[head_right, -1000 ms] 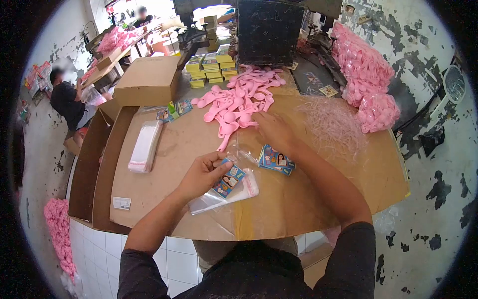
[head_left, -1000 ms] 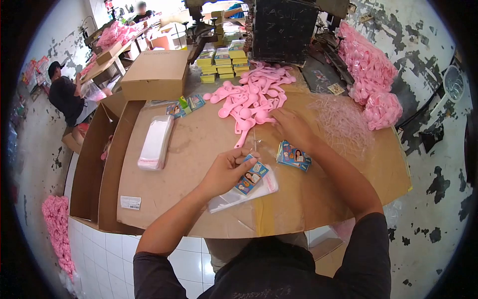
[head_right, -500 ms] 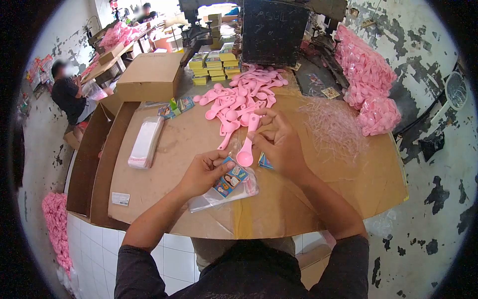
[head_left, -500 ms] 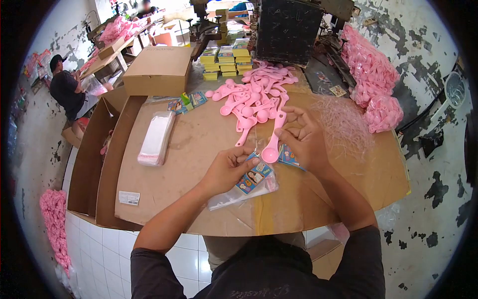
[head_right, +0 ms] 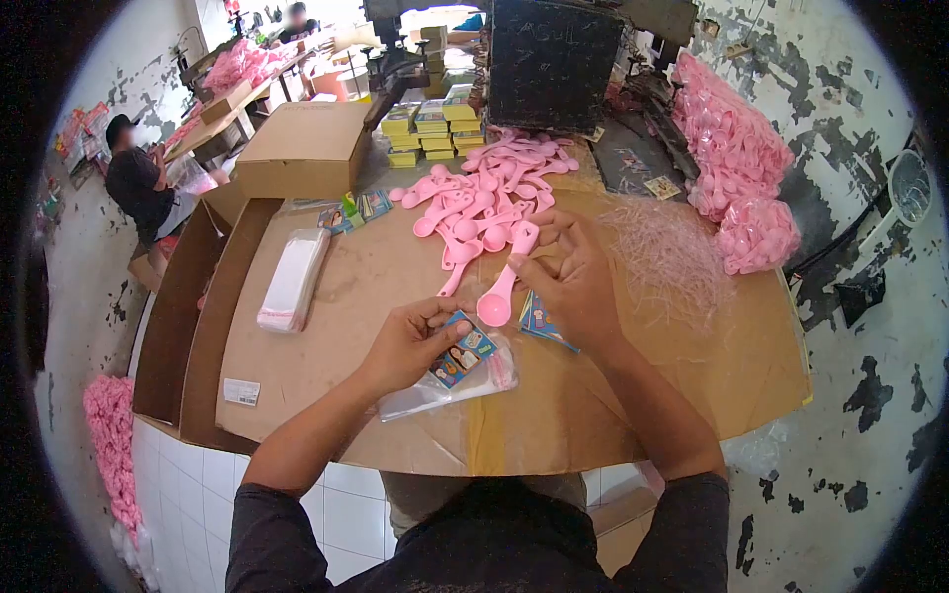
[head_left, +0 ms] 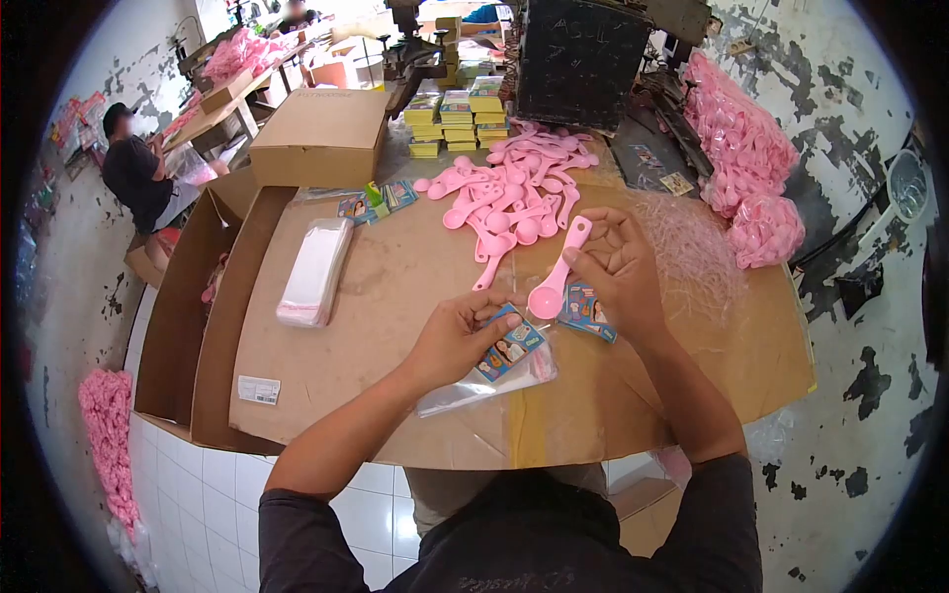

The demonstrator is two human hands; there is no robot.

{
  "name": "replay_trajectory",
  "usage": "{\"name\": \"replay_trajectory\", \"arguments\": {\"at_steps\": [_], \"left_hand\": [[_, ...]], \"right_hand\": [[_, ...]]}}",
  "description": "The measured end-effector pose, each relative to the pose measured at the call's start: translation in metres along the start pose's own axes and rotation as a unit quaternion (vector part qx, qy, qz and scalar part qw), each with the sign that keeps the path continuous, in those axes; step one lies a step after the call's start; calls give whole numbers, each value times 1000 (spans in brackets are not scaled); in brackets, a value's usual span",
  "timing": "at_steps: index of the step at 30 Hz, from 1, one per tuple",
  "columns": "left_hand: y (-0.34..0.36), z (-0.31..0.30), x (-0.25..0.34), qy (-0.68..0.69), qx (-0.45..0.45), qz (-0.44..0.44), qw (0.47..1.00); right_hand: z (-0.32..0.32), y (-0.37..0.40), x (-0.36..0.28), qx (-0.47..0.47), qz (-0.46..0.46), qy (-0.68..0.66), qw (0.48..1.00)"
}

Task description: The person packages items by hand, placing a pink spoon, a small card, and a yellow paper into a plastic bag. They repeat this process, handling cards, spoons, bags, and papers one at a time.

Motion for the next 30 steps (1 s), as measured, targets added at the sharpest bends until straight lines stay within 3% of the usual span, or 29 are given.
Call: {"name": "replay_trajectory", "arguments": {"at_steps": [3, 6, 9, 11, 13, 15, 18, 21, 24, 27, 30], "left_hand": [[2, 1, 3, -26, -4, -26, 999], [5, 6, 11, -45, -13, -24, 999], [2, 0, 2, 9, -21, -11, 1000], [2, -4, 3, -2, -30, -46, 999], [1, -1, 4, 29, -49, -15, 998], [1, 1, 2, 47, -75, 0, 996], [2, 3, 2, 57, -107, 0, 993], [5, 3, 14, 76, -85, 37, 993], [8, 7, 30, 67, -57, 102, 991], [19, 10, 36, -42, -75, 136, 987], [25, 19, 38, -126, -65, 177, 974]], "right_hand": [[10, 7, 5, -45, 4, 33, 998], [19, 20, 11, -14, 3, 15, 1000], [30, 25, 23, -127, -91, 42, 987], [23, 20, 30, -184, -20, -14, 983], [24, 15, 14, -204, -37, 13, 978], [28, 15, -21, -182, -142, 124, 965], [42, 22, -50, -287, -227, 230, 902], [39, 20, -78, -291, -218, 151, 919], [40, 23, -111, -201, -328, 399, 833], [36, 21, -100, -188, -226, 367, 883], [38, 21, -96, -199, -183, 384, 883]]}}
Point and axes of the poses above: each hand's wrist, its own y-axis away from the middle knuckle, its own z-axis out of the palm, x = y × z, the point moved 7 cm from there along -y, towards the middle knuckle, and after that the axes turned 11 degrees about y, right-handed, at the moved point
